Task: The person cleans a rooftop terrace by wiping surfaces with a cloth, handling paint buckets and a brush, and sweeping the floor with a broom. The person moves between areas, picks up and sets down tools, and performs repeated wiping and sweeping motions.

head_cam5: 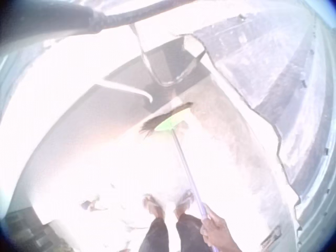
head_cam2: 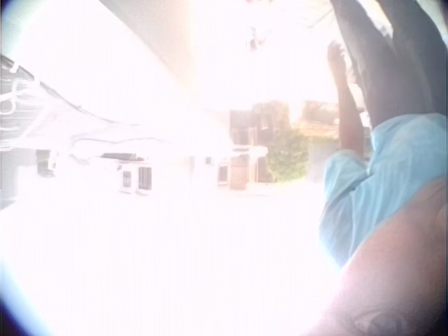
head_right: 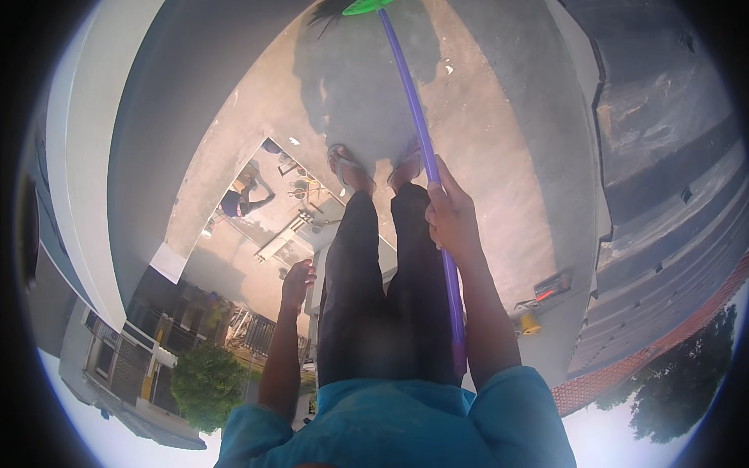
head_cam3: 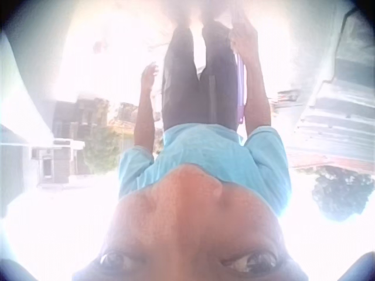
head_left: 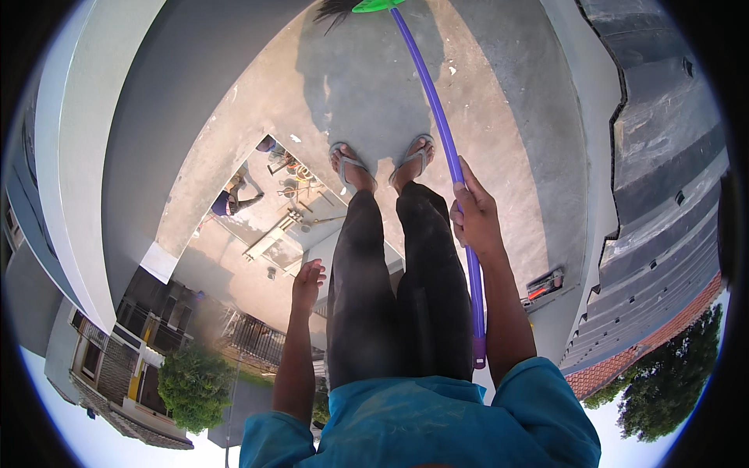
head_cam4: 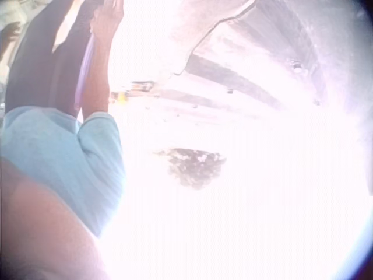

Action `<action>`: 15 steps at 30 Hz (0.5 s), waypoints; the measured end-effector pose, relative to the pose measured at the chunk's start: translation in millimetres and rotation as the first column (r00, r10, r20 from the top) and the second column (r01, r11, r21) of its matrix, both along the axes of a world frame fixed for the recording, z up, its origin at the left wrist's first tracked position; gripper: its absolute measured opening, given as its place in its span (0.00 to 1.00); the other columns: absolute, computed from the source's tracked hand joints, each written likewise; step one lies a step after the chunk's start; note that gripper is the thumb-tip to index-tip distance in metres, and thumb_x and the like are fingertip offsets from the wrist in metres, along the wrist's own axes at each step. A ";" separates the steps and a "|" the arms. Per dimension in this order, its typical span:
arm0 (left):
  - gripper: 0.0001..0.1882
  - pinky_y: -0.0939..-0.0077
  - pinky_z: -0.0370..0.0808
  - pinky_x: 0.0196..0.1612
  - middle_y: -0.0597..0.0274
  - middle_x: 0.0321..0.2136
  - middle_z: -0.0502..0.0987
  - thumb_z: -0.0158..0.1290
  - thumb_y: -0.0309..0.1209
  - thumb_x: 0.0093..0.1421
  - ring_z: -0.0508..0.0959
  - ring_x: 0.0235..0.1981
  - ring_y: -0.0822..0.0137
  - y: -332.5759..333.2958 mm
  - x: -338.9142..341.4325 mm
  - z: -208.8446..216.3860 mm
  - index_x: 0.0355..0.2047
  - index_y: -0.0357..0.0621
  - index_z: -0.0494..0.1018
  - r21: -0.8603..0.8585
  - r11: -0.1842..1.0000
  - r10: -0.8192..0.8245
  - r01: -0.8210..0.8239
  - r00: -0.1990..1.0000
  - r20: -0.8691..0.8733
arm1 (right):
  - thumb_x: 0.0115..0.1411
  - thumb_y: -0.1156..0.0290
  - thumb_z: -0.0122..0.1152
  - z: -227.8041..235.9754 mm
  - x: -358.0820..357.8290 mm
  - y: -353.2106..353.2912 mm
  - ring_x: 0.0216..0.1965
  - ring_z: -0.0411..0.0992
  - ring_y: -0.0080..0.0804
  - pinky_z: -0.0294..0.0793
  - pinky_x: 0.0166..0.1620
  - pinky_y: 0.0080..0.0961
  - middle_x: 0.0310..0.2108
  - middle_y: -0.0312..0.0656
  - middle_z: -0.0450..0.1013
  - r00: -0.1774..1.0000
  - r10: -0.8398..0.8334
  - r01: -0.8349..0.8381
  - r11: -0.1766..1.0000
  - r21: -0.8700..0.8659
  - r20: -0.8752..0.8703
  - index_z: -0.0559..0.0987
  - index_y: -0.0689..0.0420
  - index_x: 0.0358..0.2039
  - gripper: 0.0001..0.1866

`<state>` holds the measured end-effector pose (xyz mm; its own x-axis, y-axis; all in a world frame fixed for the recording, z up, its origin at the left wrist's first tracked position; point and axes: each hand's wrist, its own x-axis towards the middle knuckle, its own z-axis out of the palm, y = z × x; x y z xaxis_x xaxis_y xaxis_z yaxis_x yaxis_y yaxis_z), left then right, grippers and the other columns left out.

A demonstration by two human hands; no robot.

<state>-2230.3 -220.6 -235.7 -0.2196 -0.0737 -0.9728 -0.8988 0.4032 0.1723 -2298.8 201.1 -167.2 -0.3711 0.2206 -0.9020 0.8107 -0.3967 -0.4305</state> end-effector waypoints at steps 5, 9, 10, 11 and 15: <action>0.21 0.75 0.72 0.44 0.64 0.41 0.77 0.47 0.42 0.72 0.77 0.38 0.72 7.8 -9.4 0.0 0.56 0.42 0.72 0.026 0.999 -0.049 0.048 0.997 0.051 | 0.74 0.58 0.46 -55.3 -7.6 83.0 0.11 0.53 0.15 0.56 0.15 0.17 0.17 0.26 0.58 0.994 -0.108 0.108 0.994 0.020 -0.021 0.60 0.43 0.73 0.28; 0.24 0.68 0.73 0.50 0.61 0.44 0.77 0.48 0.45 0.70 0.77 0.42 0.68 -9.5 -8.9 0.1 0.58 0.43 0.71 0.033 0.998 -0.052 0.050 0.997 0.064 | 0.73 0.59 0.47 -41.0 78.2 67.3 0.11 0.53 0.16 0.55 0.15 0.18 0.16 0.26 0.58 0.944 -0.271 0.286 0.956 -0.059 0.186 0.60 0.46 0.73 0.29; 0.24 0.68 0.73 0.49 0.61 0.44 0.77 0.48 0.46 0.70 0.77 0.42 0.68 -12.7 -6.9 -1.5 0.58 0.43 0.71 0.031 0.998 -0.062 0.060 0.996 0.062 | 0.72 0.60 0.47 -23.2 103.9 57.7 0.11 0.54 0.16 0.56 0.14 0.18 0.16 0.27 0.58 0.941 -0.283 0.296 0.954 -0.042 0.185 0.61 0.46 0.73 0.29; 0.24 0.67 0.73 0.49 0.61 0.44 0.77 0.49 0.46 0.69 0.77 0.42 0.67 -13.8 -7.9 -1.7 0.58 0.43 0.71 0.030 0.997 -0.072 0.071 0.995 0.061 | 0.72 0.61 0.48 -5.3 123.8 47.0 0.10 0.54 0.16 0.56 0.13 0.18 0.15 0.27 0.58 0.937 -0.297 0.306 0.952 -0.022 0.185 0.61 0.47 0.72 0.29; 0.24 0.68 0.73 0.49 0.61 0.42 0.77 0.49 0.45 0.69 0.77 0.42 0.67 -2.6 -22.8 7.4 0.57 0.43 0.72 -0.011 0.993 -0.120 0.120 0.992 0.036 | 0.71 0.68 0.48 61.9 100.5 32.9 0.10 0.54 0.15 0.56 0.12 0.17 0.15 0.28 0.58 0.961 -0.264 0.261 0.964 0.039 0.083 0.59 0.48 0.73 0.30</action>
